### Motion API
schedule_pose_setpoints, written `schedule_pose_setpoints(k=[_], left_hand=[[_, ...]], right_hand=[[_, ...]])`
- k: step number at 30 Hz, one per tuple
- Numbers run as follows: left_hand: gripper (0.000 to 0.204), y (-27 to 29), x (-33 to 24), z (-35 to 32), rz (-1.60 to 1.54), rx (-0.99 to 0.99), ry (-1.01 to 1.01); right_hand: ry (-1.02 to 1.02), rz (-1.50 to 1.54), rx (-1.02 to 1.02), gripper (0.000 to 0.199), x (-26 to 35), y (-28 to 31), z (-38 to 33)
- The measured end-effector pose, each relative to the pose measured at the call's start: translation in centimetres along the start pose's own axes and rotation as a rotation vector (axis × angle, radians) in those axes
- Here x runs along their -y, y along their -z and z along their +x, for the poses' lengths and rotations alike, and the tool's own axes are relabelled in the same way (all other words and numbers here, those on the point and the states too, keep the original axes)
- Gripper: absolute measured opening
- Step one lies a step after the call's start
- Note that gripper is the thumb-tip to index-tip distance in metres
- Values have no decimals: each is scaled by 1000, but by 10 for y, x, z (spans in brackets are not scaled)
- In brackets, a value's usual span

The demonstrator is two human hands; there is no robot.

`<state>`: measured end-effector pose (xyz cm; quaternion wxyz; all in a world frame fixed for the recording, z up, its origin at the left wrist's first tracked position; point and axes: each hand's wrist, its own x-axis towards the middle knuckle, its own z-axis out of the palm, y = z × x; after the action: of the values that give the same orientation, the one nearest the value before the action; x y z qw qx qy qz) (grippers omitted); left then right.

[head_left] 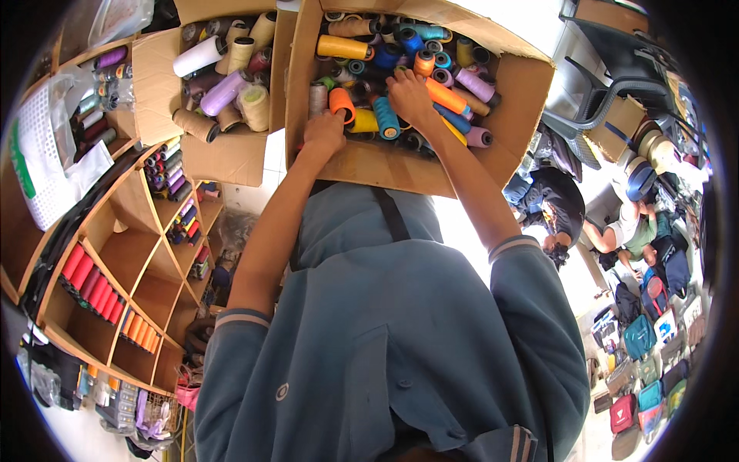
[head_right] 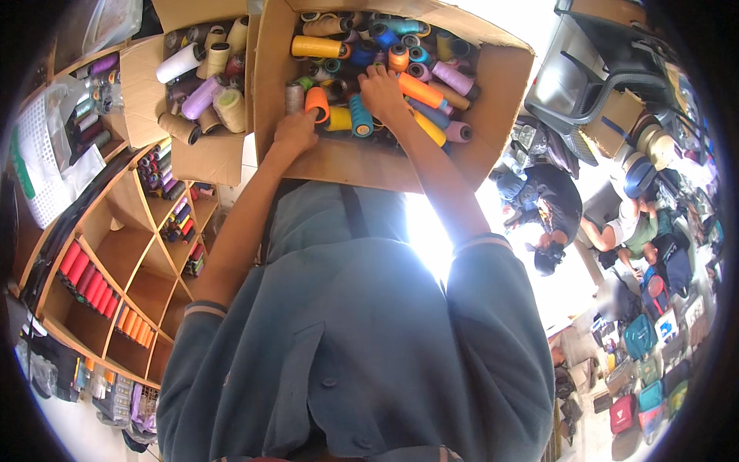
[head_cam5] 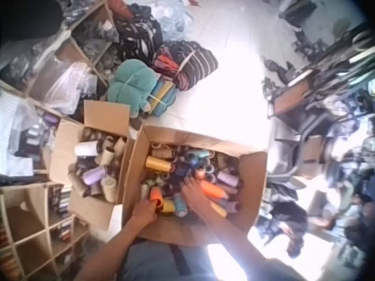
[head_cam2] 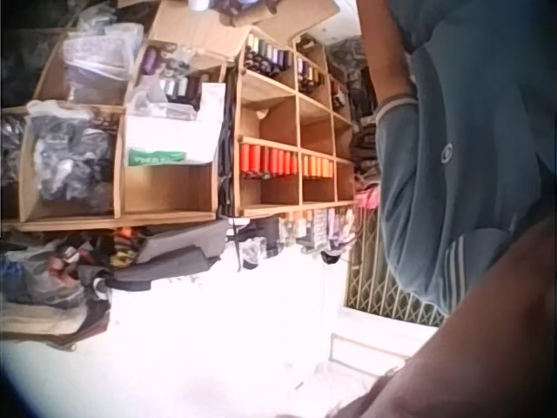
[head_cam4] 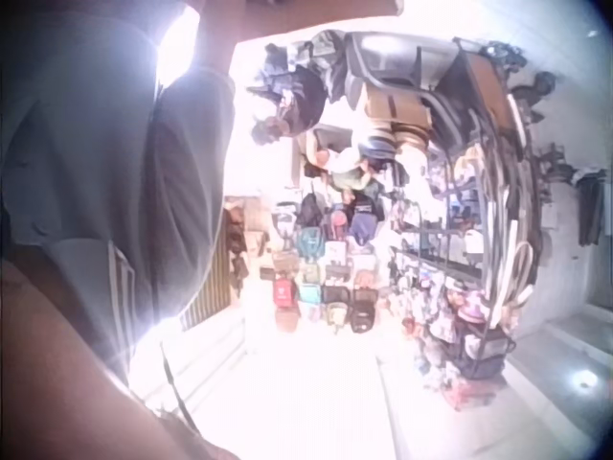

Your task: The person retrieves several red, orange, and light-purple spools of thread from boxes on the floor and places them onto shelves alongside other spools.

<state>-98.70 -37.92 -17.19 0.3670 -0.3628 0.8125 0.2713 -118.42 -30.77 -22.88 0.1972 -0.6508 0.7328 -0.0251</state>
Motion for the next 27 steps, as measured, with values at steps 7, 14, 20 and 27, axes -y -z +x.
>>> schedule_pose_setpoints(k=[7, 14, 20, 27], left_hand=[[43, -1, -1, -1, -77, -88, -77], [44, 1, 0, -3, -114, -51, -69], [45, 5, 1, -3, -109, 15, -45], [43, -4, 7, -1, -133, -30, -66]], right_hand=[[-156, 434, -250, 47, 27, -8, 66], [-6, 72, 128, 47, 34, -25, 65], [44, 137, 166, 49, 22, -14, 34], [-14, 167, -321, 54, 14, 27, 94]])
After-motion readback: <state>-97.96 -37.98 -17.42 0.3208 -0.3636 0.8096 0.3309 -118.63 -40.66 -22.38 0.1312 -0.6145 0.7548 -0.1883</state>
